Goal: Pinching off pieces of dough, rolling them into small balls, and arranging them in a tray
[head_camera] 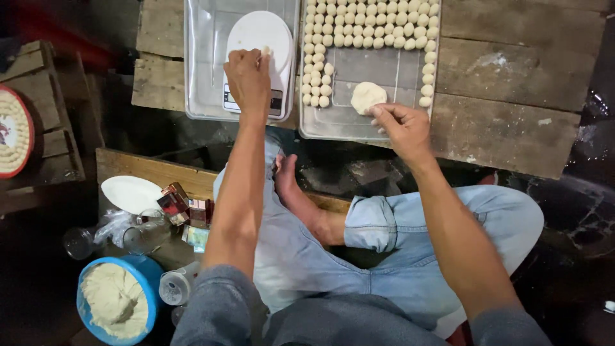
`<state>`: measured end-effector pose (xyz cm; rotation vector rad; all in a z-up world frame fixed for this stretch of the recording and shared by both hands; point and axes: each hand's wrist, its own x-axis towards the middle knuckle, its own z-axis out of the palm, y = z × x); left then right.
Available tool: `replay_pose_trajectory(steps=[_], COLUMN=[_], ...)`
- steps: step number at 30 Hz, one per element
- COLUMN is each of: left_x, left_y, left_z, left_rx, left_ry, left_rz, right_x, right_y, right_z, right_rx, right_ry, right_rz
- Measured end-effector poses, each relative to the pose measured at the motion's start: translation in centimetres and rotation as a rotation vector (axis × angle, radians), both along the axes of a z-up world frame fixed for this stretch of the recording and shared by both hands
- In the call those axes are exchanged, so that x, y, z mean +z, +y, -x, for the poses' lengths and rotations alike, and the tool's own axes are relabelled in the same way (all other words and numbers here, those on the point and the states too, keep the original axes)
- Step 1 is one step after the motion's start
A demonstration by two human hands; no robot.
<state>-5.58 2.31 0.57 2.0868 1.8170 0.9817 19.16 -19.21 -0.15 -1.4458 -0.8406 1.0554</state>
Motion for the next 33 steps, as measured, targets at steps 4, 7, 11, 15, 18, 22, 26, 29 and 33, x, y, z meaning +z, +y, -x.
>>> replay_pose_trajectory(steps=[4,7,11,15,18,22,26,29,33], left_x=[-1.1,-1.1,-1.0,5.0,1.2,-2.9,-2.8,-2.6,-3.2], left_y=[0.8,0.7,-0.3,-10.5,-15.6,-17.7,-16.7,-16.5,-16.9], left_z=[0.7,0.7,-0.1,-4.0,-4.8,-5.0,-6.1,-6.8,-7.2], left_rx=[-0.154,-0.156,-0.203,-0.117,-0.220,-0.191,-0.231,-0.123,-0.078], left_ry=[0.218,0.149,-0.164,-0.339,-0.389,-0.657,-0.877,-0.987,-0.957], left_rz=[-0.128,-0.108,-0.024,0.512,0.529,0.740,0.812,0.792,0.744], right_x=[-0.3,0.3,-0.7,-1.5,-1.1,-2.0,-2.9,-4.5,-0.9], right_y=[0.1,0.1,0.2,0.8,0.7,0.0,0.3,0.5,0.2], right_z=[0.2,0.5,0.7,1.6,2.3,2.5,2.1,1.8,3.1], right_rx=[-0.002,0.014,0.016,-0.084,0.032,0.116,0.078,0.089,0.019], right_ry=[-0.027,-0.103,-0.027,-0.111,-0.194,-0.216,-0.078,-0.222,-0.007], right_rz=[-0.019,-0.047,-0.051,-0.217,-0.384,-0.335,-0.228,-0.307,-0.209])
